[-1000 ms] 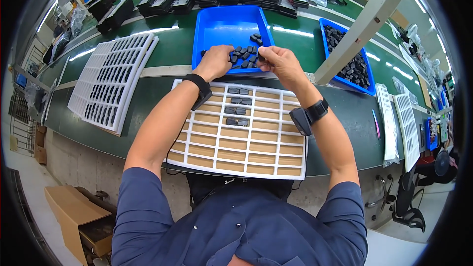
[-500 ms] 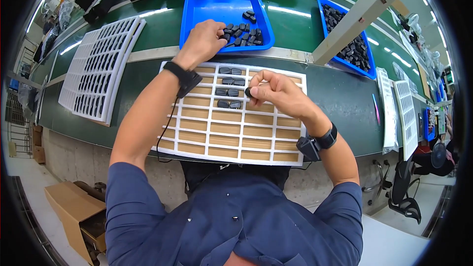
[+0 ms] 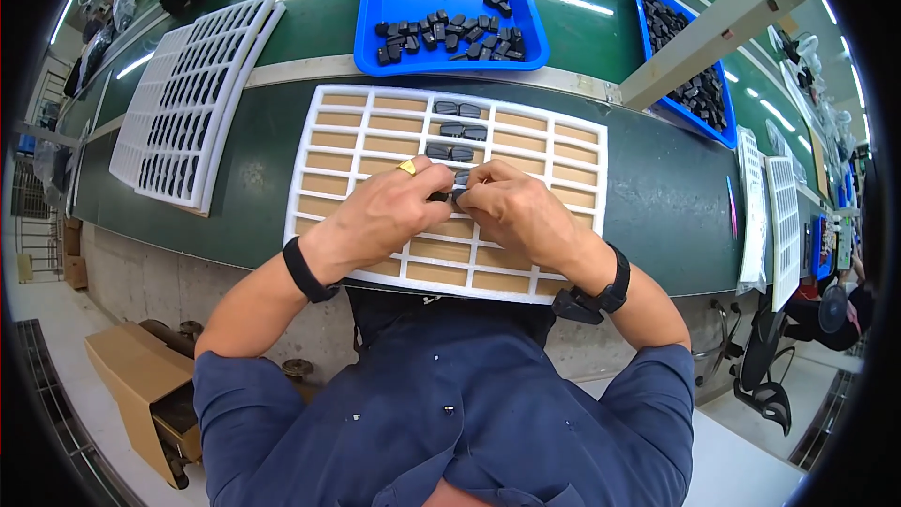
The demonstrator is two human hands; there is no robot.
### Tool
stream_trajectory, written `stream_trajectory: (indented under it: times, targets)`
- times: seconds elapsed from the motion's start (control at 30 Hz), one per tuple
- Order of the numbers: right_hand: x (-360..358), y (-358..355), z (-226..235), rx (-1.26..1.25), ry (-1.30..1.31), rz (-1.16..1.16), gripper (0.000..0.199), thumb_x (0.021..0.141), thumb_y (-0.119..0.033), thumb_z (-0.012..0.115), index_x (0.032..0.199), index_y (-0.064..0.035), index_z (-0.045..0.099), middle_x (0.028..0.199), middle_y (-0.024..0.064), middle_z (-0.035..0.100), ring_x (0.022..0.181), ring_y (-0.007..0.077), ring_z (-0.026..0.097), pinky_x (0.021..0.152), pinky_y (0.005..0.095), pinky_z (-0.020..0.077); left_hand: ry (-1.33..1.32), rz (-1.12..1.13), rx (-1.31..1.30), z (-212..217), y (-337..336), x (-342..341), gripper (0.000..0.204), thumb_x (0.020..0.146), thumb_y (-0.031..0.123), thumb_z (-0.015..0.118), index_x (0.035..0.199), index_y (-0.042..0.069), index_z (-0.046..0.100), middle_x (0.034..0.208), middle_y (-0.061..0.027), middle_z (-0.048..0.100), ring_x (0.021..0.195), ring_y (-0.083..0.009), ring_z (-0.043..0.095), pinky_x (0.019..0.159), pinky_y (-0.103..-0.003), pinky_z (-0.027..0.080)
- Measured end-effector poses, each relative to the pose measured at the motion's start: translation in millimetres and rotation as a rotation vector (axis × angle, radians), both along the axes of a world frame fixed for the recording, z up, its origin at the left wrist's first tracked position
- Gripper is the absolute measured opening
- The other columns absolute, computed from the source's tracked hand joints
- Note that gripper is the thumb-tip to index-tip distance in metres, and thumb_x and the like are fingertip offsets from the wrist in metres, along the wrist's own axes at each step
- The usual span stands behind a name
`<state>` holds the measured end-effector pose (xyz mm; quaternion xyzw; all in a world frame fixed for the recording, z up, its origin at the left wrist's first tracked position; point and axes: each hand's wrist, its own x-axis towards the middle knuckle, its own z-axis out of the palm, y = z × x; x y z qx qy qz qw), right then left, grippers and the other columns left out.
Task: Packaging small black parts from a bin into a white grid storage tray.
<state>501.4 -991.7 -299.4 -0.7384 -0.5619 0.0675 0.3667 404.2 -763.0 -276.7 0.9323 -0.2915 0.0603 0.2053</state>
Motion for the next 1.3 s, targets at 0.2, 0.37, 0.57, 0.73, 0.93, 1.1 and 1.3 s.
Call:
stream_trajectory:
  times: [0.2, 0.37, 0.57, 0.73, 0.93, 1.1, 1.3]
  targets:
    - [-3, 4, -1, -0.091, -0.027, -0.013, 0.016, 0.083, 0.003, 0.074, 0.098, 0.0007, 0.074, 0.094, 0.0128, 0.067, 0.096, 0.0309, 0.068, 0.082, 0.0408, 0.0576, 0.072, -0.012, -0.029, -13, 8, 9, 0.002, 0.085, 0.002, 0.068, 0.086, 0.002, 0.066, 0.115, -0.0101, 0.065, 0.101, -0.0291, 0.068, 0.083, -0.039, 0.057]
    - [-7, 3, 1, -0.097, 0.006, -0.034, 0.015, 0.083, 0.002, 0.074, 0.098, 0.0001, 0.075, 0.096, 0.0144, 0.069, 0.095, 0.0320, 0.068, 0.082, 0.0408, 0.0573, 0.107, -0.043, -0.201, -17, 8, 7, 0.008, 0.084, 0.000, 0.064, 0.091, 0.001, 0.069, 0.108, -0.0118, 0.064, 0.101, -0.0330, 0.067, 0.084, -0.044, 0.056]
    - [-2, 5, -4, -0.077, -0.004, -0.115, 0.011, 0.084, -0.003, 0.076, 0.095, -0.0002, 0.075, 0.094, 0.0155, 0.071, 0.095, 0.0336, 0.068, 0.084, 0.0419, 0.0569, 0.125, 0.056, -0.136, -9, 1, 3, 0.008, 0.086, -0.001, 0.063, 0.091, 0.001, 0.069, 0.108, -0.0117, 0.065, 0.102, -0.0325, 0.066, 0.084, -0.044, 0.056]
    - [-4, 6, -3, -0.065, -0.029, -0.128, 0.010, 0.085, -0.007, 0.078, 0.092, -0.0011, 0.075, 0.090, 0.0147, 0.071, 0.095, 0.0338, 0.068, 0.084, 0.0427, 0.0566, 0.102, 0.086, -0.059, -10, 4, 1, 0.006, 0.086, 0.000, 0.064, 0.090, 0.001, 0.069, 0.107, -0.0108, 0.066, 0.099, -0.0322, 0.067, 0.083, -0.043, 0.056]
    - [-3, 7, -4, -0.054, -0.020, -0.119, 0.009, 0.085, -0.008, 0.079, 0.091, -0.0016, 0.075, 0.090, 0.0147, 0.071, 0.094, 0.0337, 0.068, 0.083, 0.0426, 0.0564, 0.067, 0.112, -0.082, -14, 4, 5, 0.008, 0.081, -0.001, 0.070, 0.089, 0.001, 0.070, 0.104, -0.0075, 0.070, 0.098, -0.0297, 0.067, 0.079, -0.040, 0.057]
    - [-4, 4, -4, -0.042, -0.018, -0.117, 0.010, 0.086, -0.008, 0.078, 0.093, -0.0017, 0.075, 0.090, 0.0145, 0.071, 0.094, 0.0334, 0.068, 0.083, 0.0426, 0.0563, 0.030, 0.092, -0.080, -18, 8, 2, 0.009, 0.085, 0.002, 0.066, 0.088, 0.004, 0.073, 0.107, -0.0086, 0.071, 0.094, -0.0312, 0.070, 0.082, -0.041, 0.057]
    - [0, 5, 1, -0.042, -0.044, -0.094, 0.011, 0.087, -0.009, 0.078, 0.095, -0.0020, 0.075, 0.090, 0.0150, 0.071, 0.093, 0.0345, 0.069, 0.082, 0.0436, 0.0565, -0.030, 0.056, 0.088, -11, 7, -3, 0.012, 0.089, 0.006, 0.072, 0.100, 0.005, 0.077, 0.104, -0.0053, 0.075, 0.092, -0.0267, 0.071, 0.078, -0.038, 0.058]
